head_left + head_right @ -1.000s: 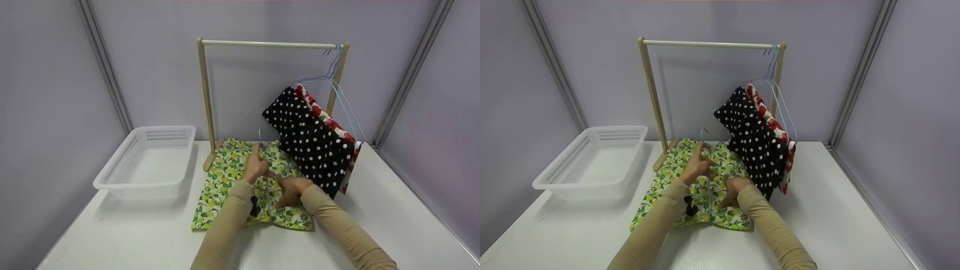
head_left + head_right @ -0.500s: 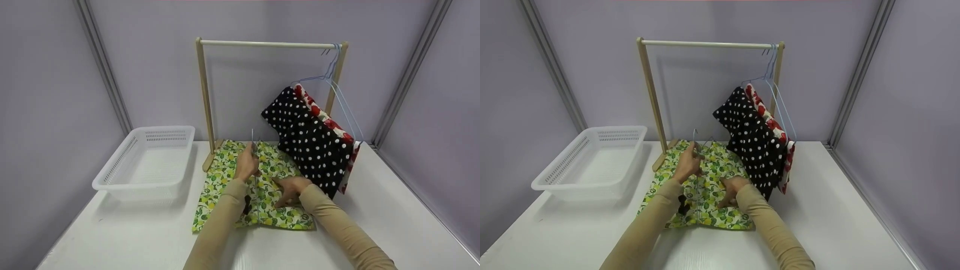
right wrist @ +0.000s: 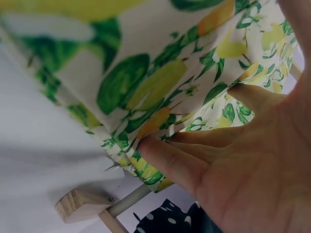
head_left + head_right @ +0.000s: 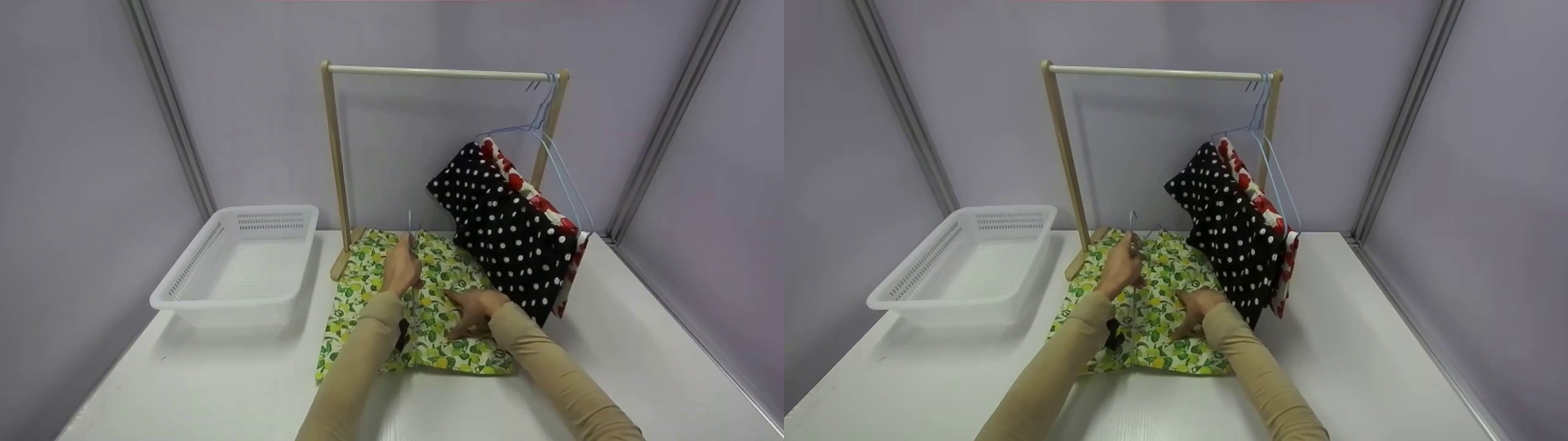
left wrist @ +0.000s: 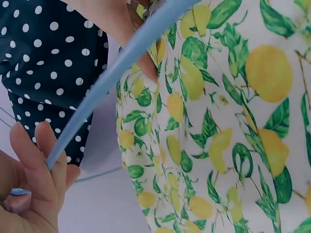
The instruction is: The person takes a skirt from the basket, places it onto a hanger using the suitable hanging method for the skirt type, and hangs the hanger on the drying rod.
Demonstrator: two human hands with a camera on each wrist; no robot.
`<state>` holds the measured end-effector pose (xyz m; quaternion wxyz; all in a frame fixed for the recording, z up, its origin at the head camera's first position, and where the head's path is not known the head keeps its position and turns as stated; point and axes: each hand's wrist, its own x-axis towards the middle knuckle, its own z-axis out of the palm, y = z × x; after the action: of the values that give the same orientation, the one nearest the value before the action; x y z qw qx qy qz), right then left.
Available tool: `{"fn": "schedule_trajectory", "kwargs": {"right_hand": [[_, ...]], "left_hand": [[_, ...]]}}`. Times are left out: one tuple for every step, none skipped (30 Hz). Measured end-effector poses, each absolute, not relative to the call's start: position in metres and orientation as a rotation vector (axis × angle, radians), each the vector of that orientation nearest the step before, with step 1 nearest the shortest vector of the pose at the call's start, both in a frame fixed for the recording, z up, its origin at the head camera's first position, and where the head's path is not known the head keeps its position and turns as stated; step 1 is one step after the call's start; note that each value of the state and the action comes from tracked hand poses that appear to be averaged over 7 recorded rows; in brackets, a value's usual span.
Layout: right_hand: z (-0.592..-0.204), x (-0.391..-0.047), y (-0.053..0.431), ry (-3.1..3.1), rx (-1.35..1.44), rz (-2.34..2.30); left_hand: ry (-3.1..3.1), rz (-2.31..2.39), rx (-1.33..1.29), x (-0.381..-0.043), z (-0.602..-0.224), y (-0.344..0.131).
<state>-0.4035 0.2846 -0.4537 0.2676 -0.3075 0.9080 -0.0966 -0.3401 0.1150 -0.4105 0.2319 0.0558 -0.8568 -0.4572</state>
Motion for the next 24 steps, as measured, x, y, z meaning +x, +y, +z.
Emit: {"fn": "schedule_trajectory", "kwargs": {"right_hand": [[-0.4537,-0.4029,0.2844,2.448,-0.831,-0.259],[-0.4536,-0.4024,0.2841,2.446,-0.823,-0.259],[-0.4536,-0.4021,0.2841,2.449,-0.822,-0.258],[-0.4538,-0.402,0.2841,2.448,-0.818,-0.258],[-0.454,-0.402,0.2841,2.443,-0.806,-0.267],[-0.4542,-0.4021,0.2842,2.445,-0.8,-0.267],[-0.4546,-0.4022,0.2843,2.447,-0.796,-0.272],[-0.455,-0.4024,0.2845,2.449,-0.796,-0.272],[-0.4556,-0.4025,0.2848,2.456,-0.8,-0.271],[-0.4563,-0.4026,0.2849,2.46,-0.802,-0.268],[-0.4566,-0.4027,0.2852,2.465,-0.808,-0.263],[-0.4568,-0.4029,0.2857,2.474,-0.816,-0.253],[-0.4569,-0.4031,0.2856,2.48,-0.823,-0.245],[-0.4569,-0.4033,0.2855,2.484,-0.826,-0.238],[-0.4568,-0.4034,0.2854,2.486,-0.826,-0.235],[-0.4566,-0.4035,0.2854,2.484,-0.826,-0.233],[-0.4562,-0.4036,0.2853,2.489,-0.833,-0.226],[-0.4562,-0.4035,0.2854,2.491,-0.835,-0.228],[-0.4563,-0.4034,0.2856,2.497,-0.845,-0.227],[-0.4565,-0.403,0.286,2.503,-0.868,-0.23],[-0.4572,-0.4027,0.2863,2.506,-0.889,-0.238],[-0.458,-0.4023,0.2865,2.508,-0.908,-0.249],[-0.459,-0.4017,0.2868,2.509,-0.936,-0.265],[-0.4603,-0.4009,0.2868,2.503,-0.969,-0.29]], "left_hand": [[-2.354,-1.237,0.16,-0.3401,-0.4105,0.1161],[-2.355,-1.221,0.158,-0.3401,-0.4105,0.117],[-2.354,-1.222,0.148,-0.3403,-0.4107,0.1176],[-2.353,-1.24,0.127,-0.3405,-0.4109,0.1179],[-2.349,-1.271,0.096,-0.3406,-0.4111,0.1179],[-2.349,-1.306,0.064,-0.3408,-0.4113,0.1175],[-2.349,-1.347,0.034,-0.3412,-0.4114,0.1168],[-2.349,-1.389,0.009,-0.3414,-0.4115,0.1157],[-2.348,-1.434,-0.009,-0.3416,-0.4116,0.1145],[-2.347,-1.473,-0.019,-0.3417,-0.4115,0.1132],[-2.345,-1.502,-0.021,-0.342,-0.4115,0.1119],[-2.342,-1.526,-0.01,-0.3424,-0.4115,0.1108],[-2.338,-1.544,0.007,-0.3426,-0.4115,0.1097],[-2.333,-1.562,0.026,-0.3427,-0.4114,0.1089],[-2.327,-1.576,0.041,-0.3428,-0.4113,0.1086],[-2.32,-1.588,0.054,-0.343,-0.4112,0.1084],[-2.315,-1.598,0.068,-0.3431,-0.4109,0.1086],[-2.314,-1.6,0.079,-0.343,-0.4106,0.1088],[-2.313,-1.602,0.081,-0.3428,-0.4101,0.1091],[-2.318,-1.602,0.076,-0.3424,-0.4097,0.1094],[-2.326,-1.598,0.071,-0.3419,-0.4091,0.1096],[-2.334,-1.597,0.065,-0.3413,-0.4083,0.1096],[-2.342,-1.6,0.054,-0.3405,-0.4073,0.1098],[-2.351,-1.598,0.039,-0.3397,-0.4063,0.1099]]}}
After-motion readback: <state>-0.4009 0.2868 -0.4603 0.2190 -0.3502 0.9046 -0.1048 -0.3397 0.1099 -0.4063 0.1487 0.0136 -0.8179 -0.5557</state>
